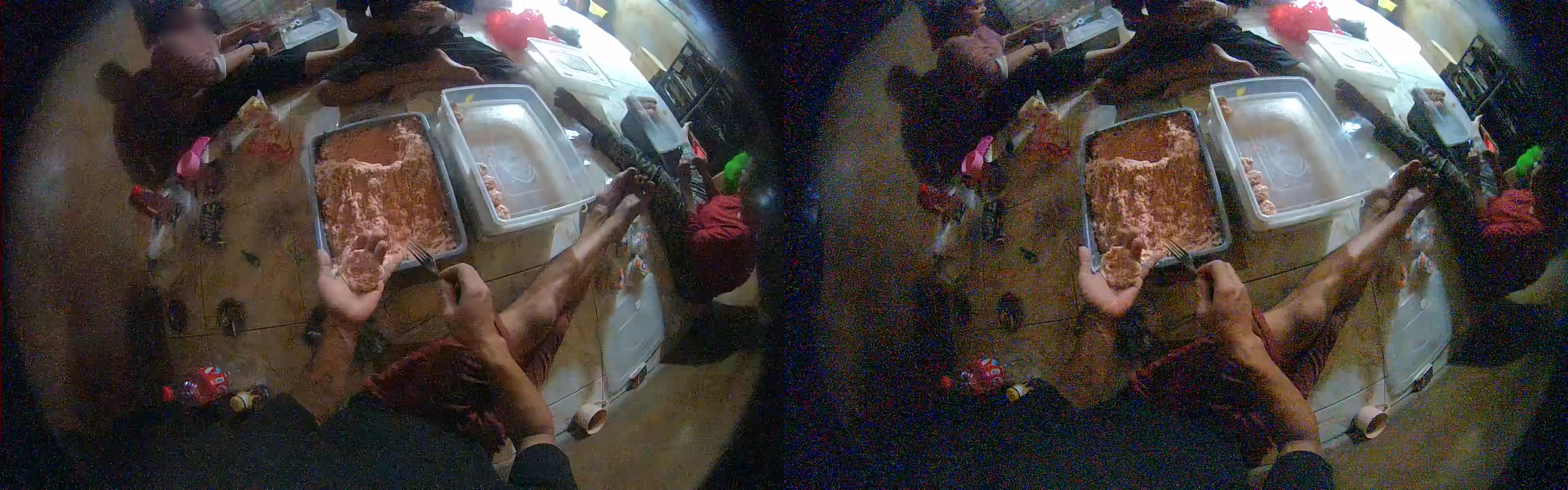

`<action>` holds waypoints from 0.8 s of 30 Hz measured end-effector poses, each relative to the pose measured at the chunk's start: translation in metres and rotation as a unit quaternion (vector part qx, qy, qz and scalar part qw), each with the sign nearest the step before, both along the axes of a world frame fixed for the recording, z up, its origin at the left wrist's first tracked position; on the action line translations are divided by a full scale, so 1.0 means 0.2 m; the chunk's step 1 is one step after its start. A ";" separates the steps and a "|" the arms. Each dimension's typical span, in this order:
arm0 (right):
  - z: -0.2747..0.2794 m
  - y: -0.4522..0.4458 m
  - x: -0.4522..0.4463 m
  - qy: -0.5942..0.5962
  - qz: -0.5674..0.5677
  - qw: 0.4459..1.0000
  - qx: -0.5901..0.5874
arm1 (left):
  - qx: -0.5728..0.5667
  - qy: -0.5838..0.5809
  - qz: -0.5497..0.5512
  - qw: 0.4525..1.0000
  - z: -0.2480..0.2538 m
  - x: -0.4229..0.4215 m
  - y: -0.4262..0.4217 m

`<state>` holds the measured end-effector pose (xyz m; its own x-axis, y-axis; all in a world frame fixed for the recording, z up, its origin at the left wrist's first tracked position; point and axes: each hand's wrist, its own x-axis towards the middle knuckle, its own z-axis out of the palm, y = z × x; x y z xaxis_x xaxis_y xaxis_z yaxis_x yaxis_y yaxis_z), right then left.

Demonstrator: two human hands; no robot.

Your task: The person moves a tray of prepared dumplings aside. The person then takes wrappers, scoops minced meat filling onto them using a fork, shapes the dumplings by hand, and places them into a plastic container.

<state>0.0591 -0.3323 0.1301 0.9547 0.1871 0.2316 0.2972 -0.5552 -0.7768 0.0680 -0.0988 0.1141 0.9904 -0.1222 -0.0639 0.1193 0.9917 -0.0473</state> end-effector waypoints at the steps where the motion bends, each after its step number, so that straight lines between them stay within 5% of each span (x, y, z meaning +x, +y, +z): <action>1: 0.03 0.01 0.00 0.000 0.000 1.000 0.000 | 0.038 0.060 0.006 0.997 0.00 0.00 -0.01; 3: 0.12 0.05 -0.02 0.181 -0.026 0.975 0.128 | 0.075 0.118 0.009 0.990 0.00 0.01 -0.03; 5: 0.06 0.07 0.01 0.157 -0.031 0.976 0.151 | 0.185 -0.023 -0.104 0.977 0.00 0.01 -0.08; 7: 0.01 0.08 0.05 0.134 -0.033 0.975 0.173 | 0.228 0.048 -0.078 0.969 0.02 -0.03 -0.16; 10: 0.03 0.07 0.11 0.231 0.129 0.918 0.296 | 0.443 -0.004 -0.205 0.873 0.04 -0.07 -0.15; 12: 0.10 0.06 0.09 0.192 0.176 0.961 0.094 | 0.410 -0.024 -0.220 0.885 0.04 -0.07 -0.09; 13: 0.15 0.06 0.08 0.193 0.176 0.961 0.095 | 0.375 -0.043 -0.235 0.895 0.04 -0.06 -0.06; 15: 0.25 0.07 0.06 0.278 0.198 0.894 0.289 | 0.303 -0.080 -0.263 0.912 0.04 -0.05 0.00; 17: 0.38 0.07 0.05 0.294 0.200 0.886 0.298 | 0.267 -0.096 -0.277 0.918 0.08 -0.03 0.00; 19: 0.40 0.09 0.08 0.306 0.204 0.878 0.306 | 0.580 -0.188 -0.321 0.725 0.14 -0.02 -0.01; 22: 0.26 0.11 0.12 0.209 0.198 0.939 0.186 | 0.735 -0.358 -0.013 0.576 -0.31 -0.04 -0.02; 24: 0.15 0.12 0.12 0.055 0.064 0.977 0.198 | 0.751 -0.281 -0.081 0.592 -0.19 -0.01 0.00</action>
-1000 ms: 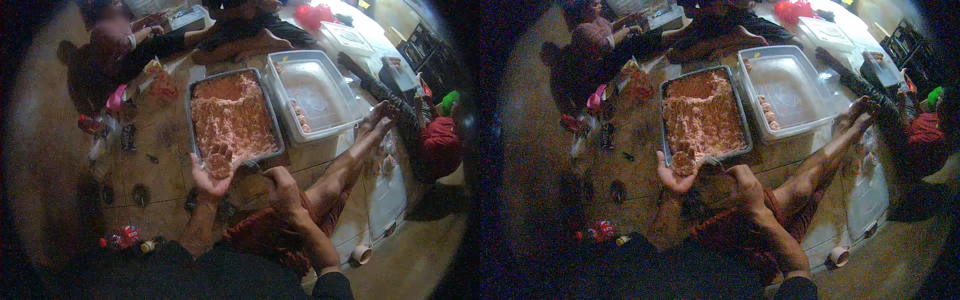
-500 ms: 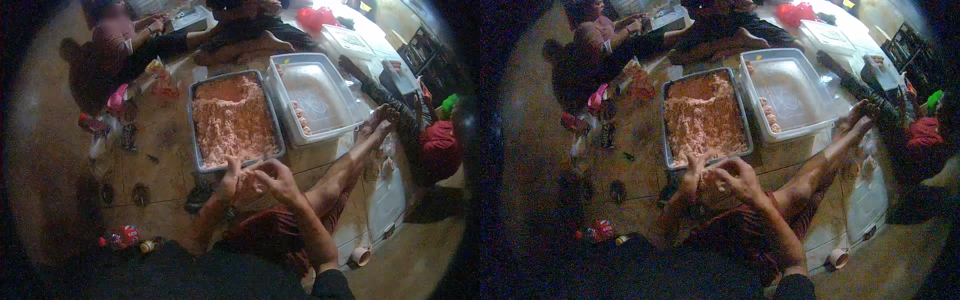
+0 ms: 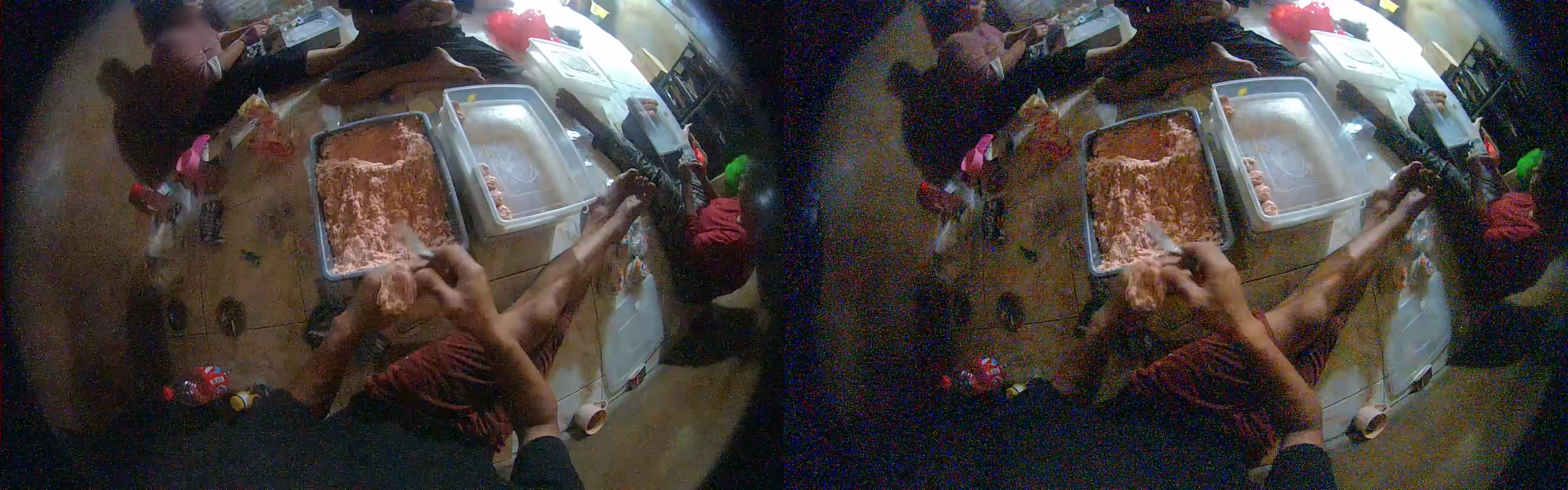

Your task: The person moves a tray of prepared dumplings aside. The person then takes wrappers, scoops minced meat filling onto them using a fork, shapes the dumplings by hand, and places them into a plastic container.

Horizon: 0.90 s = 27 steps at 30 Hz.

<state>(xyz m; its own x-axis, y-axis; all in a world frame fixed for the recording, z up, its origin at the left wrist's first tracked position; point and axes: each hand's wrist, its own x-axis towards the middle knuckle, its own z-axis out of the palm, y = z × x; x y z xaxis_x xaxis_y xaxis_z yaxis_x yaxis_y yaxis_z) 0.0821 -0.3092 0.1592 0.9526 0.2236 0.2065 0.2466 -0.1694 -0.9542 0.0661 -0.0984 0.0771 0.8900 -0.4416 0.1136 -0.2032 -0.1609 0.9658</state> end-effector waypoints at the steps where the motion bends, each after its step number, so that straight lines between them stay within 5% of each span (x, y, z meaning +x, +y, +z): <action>1: 0.06 -0.01 0.00 0.000 0.005 1.000 -0.001 | 0.011 0.050 0.013 0.999 0.07 0.01 0.01; 3: 0.21 -0.05 -0.02 0.230 -0.010 0.964 0.132 | 0.080 -0.106 0.124 0.983 0.32 0.02 -0.03; 5: -0.06 -0.06 -0.01 0.172 -0.028 0.982 0.065 | 0.153 -0.204 0.191 0.948 0.33 0.04 -0.04; 6: -0.17 -0.06 -0.03 0.170 -0.003 0.984 0.058 | 0.063 -0.134 0.184 0.972 0.30 0.03 -0.03; 9: -0.20 -0.05 -0.08 0.200 0.037 0.978 0.044 | 0.221 -0.214 0.183 0.934 0.24 0.07 0.01; 12: -0.17 -0.04 -0.10 0.152 0.057 0.987 -0.007 | 0.172 -0.169 0.201 0.949 0.24 0.06 0.00; 14: -0.15 -0.03 -0.09 0.217 0.063 0.971 0.079 | 0.110 -0.131 0.211 0.962 0.25 0.06 -0.02; 18: -0.21 -0.03 -0.09 0.151 0.081 0.982 0.082 | 0.030 -0.074 0.224 0.971 0.23 0.04 -0.02; 21: -0.21 -0.06 -0.09 0.217 0.065 0.970 0.091 | -0.018 -0.029 0.230 0.973 0.17 0.04 0.01; 27: -0.15 -0.13 0.03 0.162 0.010 0.987 0.018 | -0.064 0.013 0.255 0.965 0.08 0.03 0.09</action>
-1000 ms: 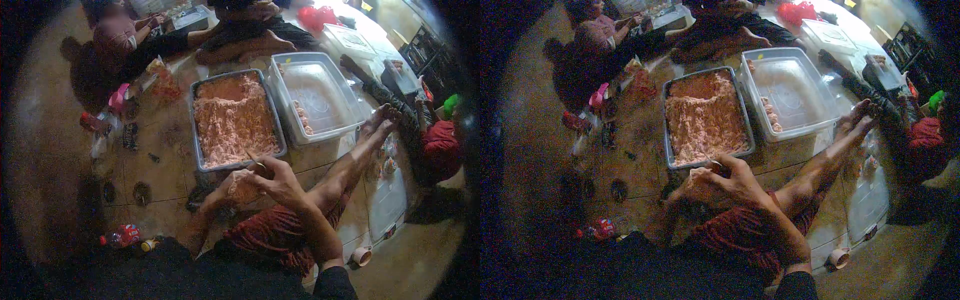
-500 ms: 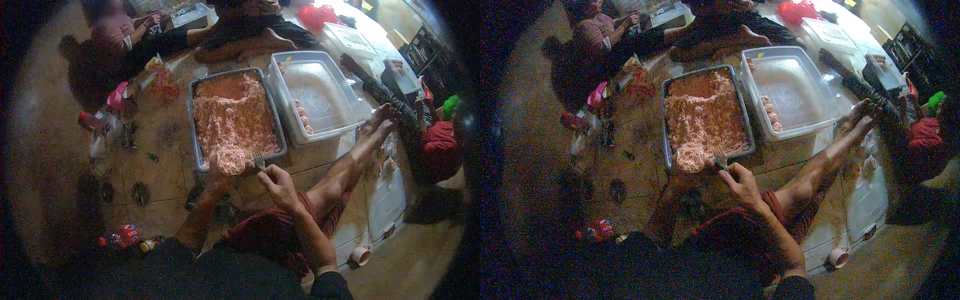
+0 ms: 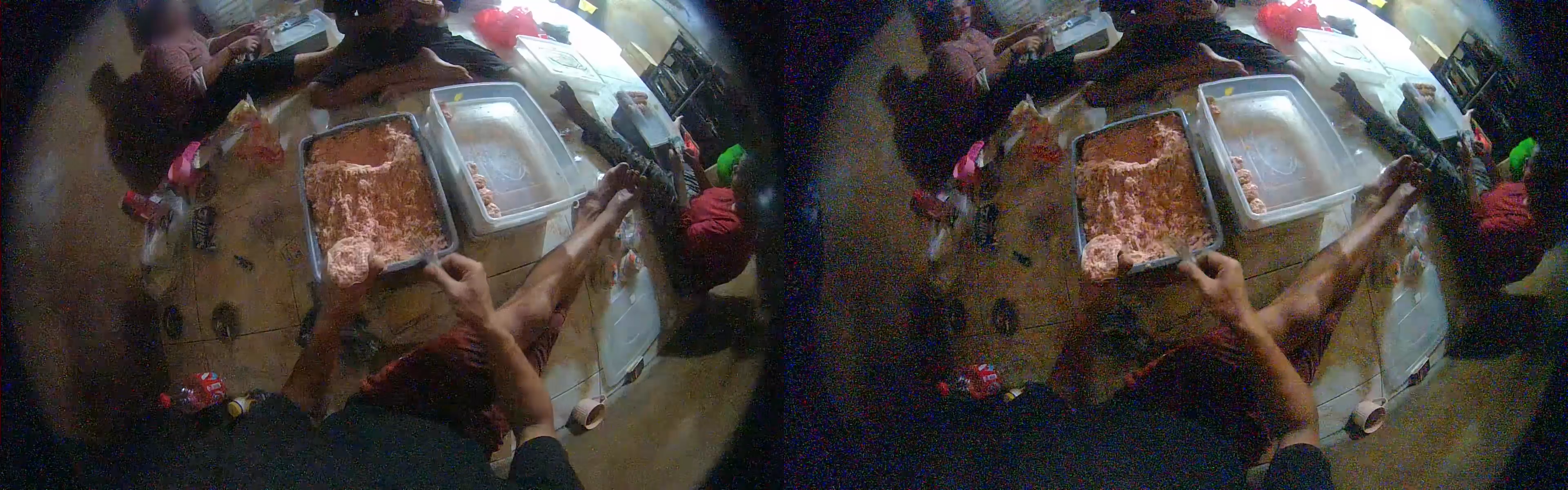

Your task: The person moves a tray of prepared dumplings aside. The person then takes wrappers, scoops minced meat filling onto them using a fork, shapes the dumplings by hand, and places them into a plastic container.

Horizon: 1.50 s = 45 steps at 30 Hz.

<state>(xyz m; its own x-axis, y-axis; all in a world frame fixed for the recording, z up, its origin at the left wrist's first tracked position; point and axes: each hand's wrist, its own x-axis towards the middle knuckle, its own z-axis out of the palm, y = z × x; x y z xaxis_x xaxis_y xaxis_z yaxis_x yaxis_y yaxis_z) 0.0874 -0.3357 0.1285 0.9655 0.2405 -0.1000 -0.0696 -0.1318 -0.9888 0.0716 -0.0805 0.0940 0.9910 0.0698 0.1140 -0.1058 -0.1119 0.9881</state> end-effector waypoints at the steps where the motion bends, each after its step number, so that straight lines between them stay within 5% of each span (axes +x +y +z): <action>1: 0.01 -0.01 0.04 -0.072 -0.038 0.994 -0.076 | -0.004 0.003 0.005 1.000 -0.01 -0.01 0.01; 3: -0.01 -0.03 0.13 -0.212 -0.069 0.953 -0.203 | -0.012 0.009 0.017 1.000 -0.03 -0.01 0.04; 7: -0.09 -0.05 0.27 -0.278 0.019 0.890 -0.361 | -0.019 0.015 0.034 0.999 -0.05 0.01 0.07; 10: -0.32 -0.13 0.28 -0.303 0.078 0.892 -0.325 | -0.025 0.018 0.044 0.999 -0.07 0.01 0.08; 13: -0.10 -0.20 0.15 -0.186 0.145 0.878 -0.417 | -0.028 0.026 0.056 0.998 -0.10 0.00 0.11; 16: -0.13 -0.36 0.10 -0.273 0.141 0.876 -0.371 | -0.030 0.032 0.062 0.997 -0.12 0.00 0.15; 18: -0.08 -0.38 0.09 -0.221 0.118 0.913 -0.321 | -0.033 0.032 0.065 0.997 -0.14 0.01 0.15; 20: 0.01 -0.31 0.10 -0.045 -0.031 0.952 -0.301 | -0.034 0.032 0.061 0.997 -0.15 0.02 0.15; 28: -0.21 -0.19 0.30 0.047 -0.057 0.918 -0.390 | -0.003 0.051 0.029 0.998 -0.19 0.01 0.15; 29: -0.38 -0.29 0.30 -0.043 -0.041 0.924 -0.379 | 0.006 0.053 0.022 0.998 -0.20 0.01 0.16; 30: -0.48 -0.35 0.29 -0.134 -0.024 0.921 -0.365 | 0.028 0.057 0.006 0.998 -0.21 0.00 0.16; 32: -0.41 -0.39 0.20 -0.087 -0.044 0.933 -0.345 | 0.082 0.064 -0.029 0.994 -0.27 -0.01 0.17; 34: -0.23 -0.38 0.11 -0.044 -0.068 0.943 -0.323 | 0.270 -0.004 -0.072 0.960 -0.36 0.01 0.14; 36: -0.01 -0.28 0.01 -0.118 -0.076 0.956 -0.259 | 0.537 -0.157 -0.041 0.828 -0.50 0.06 0.07; 37: -0.01 -0.24 -0.02 -0.122 -0.074 0.956 -0.255 | 0.583 -0.228 0.016 0.780 -0.51 0.08 0.03; 40: -0.02 -0.11 -0.16 -0.087 -0.068 0.988 -0.104 | 0.448 -0.356 0.101 0.814 -0.24 0.08 -0.11; 41: -0.03 -0.05 -0.20 -0.065 -0.050 0.996 -0.044 | 0.083 -0.132 -0.005 0.988 -0.23 0.05 -0.12; 43: -0.05 0.02 -0.25 -0.044 -0.031 0.998 0.018 | -0.298 0.120 -0.109 0.941 -0.23 0.04 -0.08; 45: -0.10 0.07 -0.28 0.015 -0.019 0.999 0.048 | -0.148 0.177 -0.088 0.969 -0.30 0.06 0.04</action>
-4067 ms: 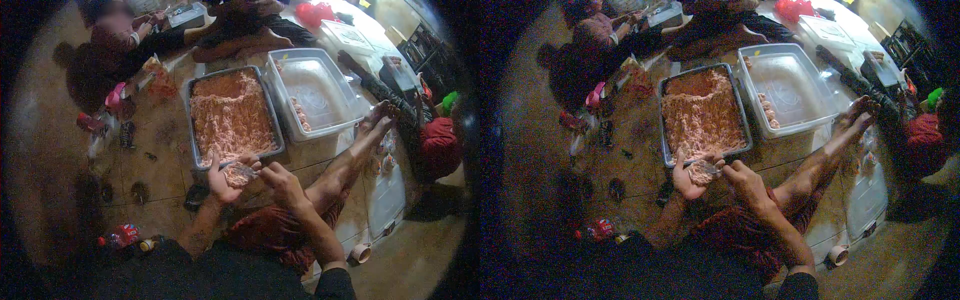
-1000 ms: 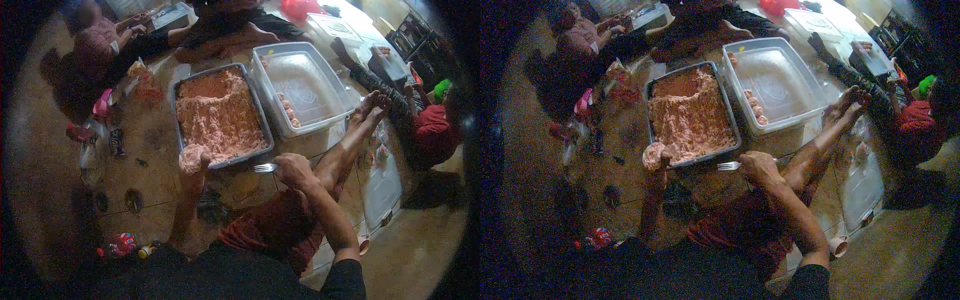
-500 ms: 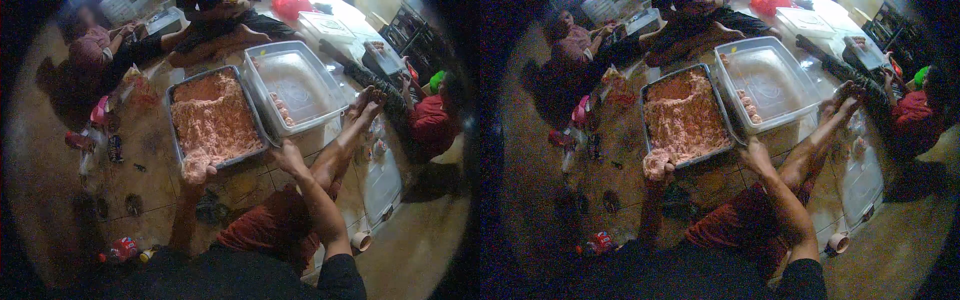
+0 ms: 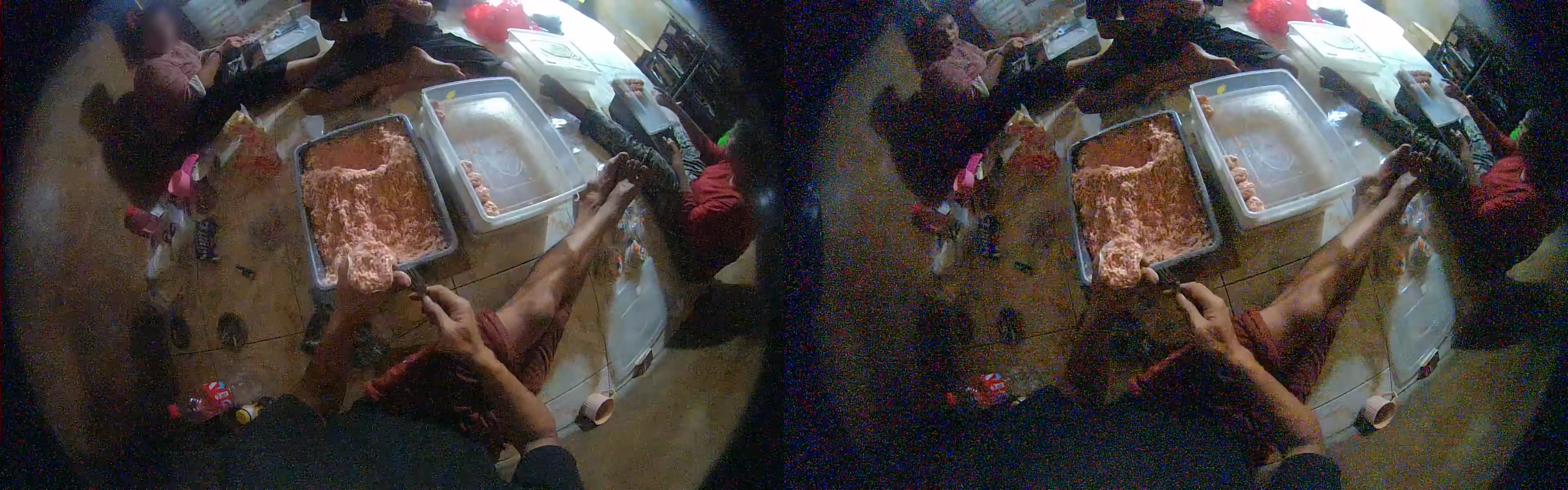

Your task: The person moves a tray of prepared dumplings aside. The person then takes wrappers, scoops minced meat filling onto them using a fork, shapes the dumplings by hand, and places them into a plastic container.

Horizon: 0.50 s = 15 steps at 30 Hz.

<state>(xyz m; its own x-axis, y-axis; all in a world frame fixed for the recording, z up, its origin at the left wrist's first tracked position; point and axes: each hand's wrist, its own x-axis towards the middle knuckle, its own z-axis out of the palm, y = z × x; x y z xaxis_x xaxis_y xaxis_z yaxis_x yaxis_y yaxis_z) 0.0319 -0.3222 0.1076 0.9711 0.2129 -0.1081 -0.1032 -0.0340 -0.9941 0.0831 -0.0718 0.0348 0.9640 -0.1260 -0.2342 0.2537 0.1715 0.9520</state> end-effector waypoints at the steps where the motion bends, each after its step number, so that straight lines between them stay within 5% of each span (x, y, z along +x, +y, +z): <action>1: 0.02 0.01 0.00 -0.001 0.000 1.000 0.001 | 0.040 0.009 -0.002 0.999 0.02 0.01 0.01; 2: 0.07 0.03 0.00 -0.034 -0.018 0.999 0.007 | 0.079 0.018 -0.005 0.997 0.09 0.02 -0.01; 4: 0.11 0.05 0.01 -0.065 -0.037 0.997 0.012 | 0.134 -0.141 -0.026 0.981 0.30 -0.01 -0.10; 6: 0.15 0.06 0.05 -0.253 -0.028 0.953 -0.164 | 0.184 -0.294 -0.049 0.937 0.57 -0.03 -0.23; 8: 0.20 0.02 0.08 -0.278 -0.036 0.935 -0.218 | 0.207 -0.371 -0.057 0.903 0.58 -0.03 -0.28; 11: 0.16 -0.04 0.08 -0.272 -0.068 0.929 -0.242 | 0.297 -0.361 0.094 0.879 0.48 -0.03 -0.27; 13: 0.14 -0.05 0.06 -0.240 -0.094 0.942 -0.215 | 0.257 -0.280 0.078 0.922 0.49 -0.05 -0.25; 15: 0.14 -0.05 0.03 -0.049 -0.057 0.990 -0.119 | 0.214 -0.196 0.060 0.955 0.52 -0.06 -0.24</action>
<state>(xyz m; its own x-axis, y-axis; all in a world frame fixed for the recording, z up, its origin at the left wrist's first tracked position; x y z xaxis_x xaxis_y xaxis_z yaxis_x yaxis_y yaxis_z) 0.0372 -0.3326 0.1355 0.9957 0.0806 -0.0461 -0.0235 -0.2615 -0.9649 0.0713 -0.1193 0.1382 0.9897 0.0181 0.1422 -0.1333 -0.2496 0.9591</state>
